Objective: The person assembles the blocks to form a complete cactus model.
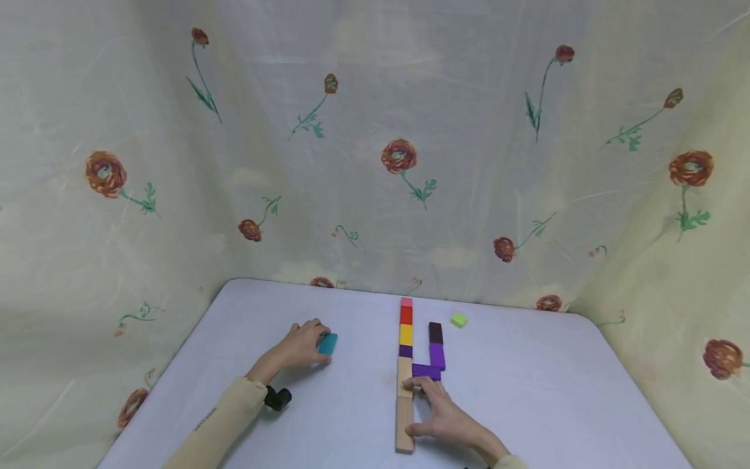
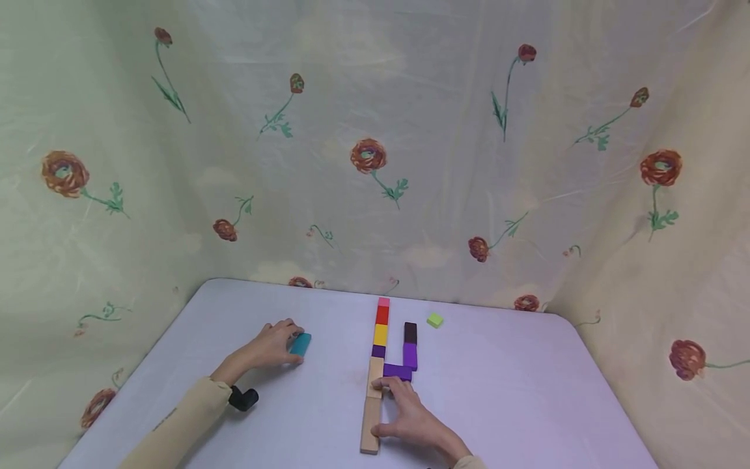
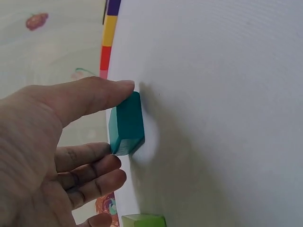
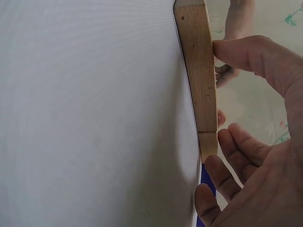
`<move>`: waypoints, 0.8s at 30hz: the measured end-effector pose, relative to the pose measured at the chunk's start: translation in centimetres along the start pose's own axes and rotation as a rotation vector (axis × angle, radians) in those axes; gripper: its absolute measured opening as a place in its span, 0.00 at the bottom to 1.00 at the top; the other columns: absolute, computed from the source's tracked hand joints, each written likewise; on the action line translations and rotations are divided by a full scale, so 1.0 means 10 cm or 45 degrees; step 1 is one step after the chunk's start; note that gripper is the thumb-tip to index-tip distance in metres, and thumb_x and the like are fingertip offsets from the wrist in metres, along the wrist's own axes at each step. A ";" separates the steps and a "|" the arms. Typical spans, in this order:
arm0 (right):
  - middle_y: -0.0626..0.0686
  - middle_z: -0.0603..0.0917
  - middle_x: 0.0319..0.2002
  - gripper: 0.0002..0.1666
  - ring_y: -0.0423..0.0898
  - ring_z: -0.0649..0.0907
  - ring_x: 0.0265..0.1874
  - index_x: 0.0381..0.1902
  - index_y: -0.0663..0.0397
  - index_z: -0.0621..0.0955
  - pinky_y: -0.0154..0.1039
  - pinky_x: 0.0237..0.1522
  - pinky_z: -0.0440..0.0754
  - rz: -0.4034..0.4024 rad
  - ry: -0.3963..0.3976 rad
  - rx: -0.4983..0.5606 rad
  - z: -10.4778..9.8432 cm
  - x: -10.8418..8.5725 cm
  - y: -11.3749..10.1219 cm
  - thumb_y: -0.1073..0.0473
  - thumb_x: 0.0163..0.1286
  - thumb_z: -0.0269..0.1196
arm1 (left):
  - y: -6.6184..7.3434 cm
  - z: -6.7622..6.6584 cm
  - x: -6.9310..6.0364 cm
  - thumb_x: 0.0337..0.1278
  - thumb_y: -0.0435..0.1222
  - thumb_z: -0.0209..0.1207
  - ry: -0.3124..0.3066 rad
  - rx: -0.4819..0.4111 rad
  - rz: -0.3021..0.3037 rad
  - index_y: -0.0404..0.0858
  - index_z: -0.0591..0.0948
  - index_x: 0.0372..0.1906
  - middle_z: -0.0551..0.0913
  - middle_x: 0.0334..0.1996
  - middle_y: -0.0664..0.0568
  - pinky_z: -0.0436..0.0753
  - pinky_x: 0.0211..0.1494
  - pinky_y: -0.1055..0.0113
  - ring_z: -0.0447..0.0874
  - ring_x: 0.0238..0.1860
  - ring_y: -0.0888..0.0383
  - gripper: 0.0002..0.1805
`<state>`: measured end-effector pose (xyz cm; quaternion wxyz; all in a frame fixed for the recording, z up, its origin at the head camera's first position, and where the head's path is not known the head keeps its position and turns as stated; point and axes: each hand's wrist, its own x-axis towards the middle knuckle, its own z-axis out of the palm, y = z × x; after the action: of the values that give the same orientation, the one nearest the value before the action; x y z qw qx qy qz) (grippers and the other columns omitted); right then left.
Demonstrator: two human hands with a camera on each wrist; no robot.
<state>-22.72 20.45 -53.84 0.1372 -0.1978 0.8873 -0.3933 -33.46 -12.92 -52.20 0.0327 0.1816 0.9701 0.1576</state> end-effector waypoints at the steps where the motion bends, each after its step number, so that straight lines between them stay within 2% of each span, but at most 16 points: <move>1: 0.50 0.69 0.59 0.43 0.51 0.66 0.59 0.62 0.43 0.68 0.59 0.60 0.66 0.003 -0.004 0.005 0.00 0.00 0.00 0.46 0.51 0.74 | 0.00 0.00 0.00 0.46 0.52 0.70 -0.003 0.000 0.000 0.38 0.76 0.60 0.76 0.57 0.44 0.67 0.62 0.45 0.73 0.60 0.47 0.37; 7: 0.50 0.69 0.60 0.42 0.52 0.66 0.60 0.62 0.44 0.68 0.60 0.60 0.65 -0.015 -0.002 0.006 0.00 0.00 0.01 0.46 0.51 0.73 | 0.00 -0.01 0.01 0.47 0.55 0.69 -0.007 -0.024 -0.011 0.37 0.76 0.60 0.75 0.58 0.44 0.66 0.65 0.43 0.72 0.61 0.47 0.38; 17: 0.49 0.70 0.58 0.43 0.51 0.67 0.59 0.62 0.45 0.69 0.55 0.60 0.66 -0.033 0.017 -0.011 0.00 -0.02 0.03 0.45 0.50 0.74 | 0.00 -0.01 0.03 0.45 0.54 0.70 -0.007 -0.047 -0.004 0.36 0.78 0.58 0.77 0.56 0.44 0.66 0.64 0.42 0.74 0.59 0.48 0.37; 24: 0.48 0.70 0.59 0.42 0.51 0.67 0.59 0.62 0.45 0.69 0.56 0.61 0.66 -0.046 0.017 -0.019 0.00 -0.01 0.03 0.45 0.51 0.73 | 0.00 -0.03 0.04 0.45 0.53 0.70 -0.026 -0.039 0.013 0.36 0.77 0.59 0.77 0.58 0.43 0.64 0.64 0.40 0.74 0.61 0.46 0.37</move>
<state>-22.70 20.71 -54.02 0.1227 -0.2123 0.8874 -0.3903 -33.88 -12.89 -51.97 0.0446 0.1876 0.9662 0.1709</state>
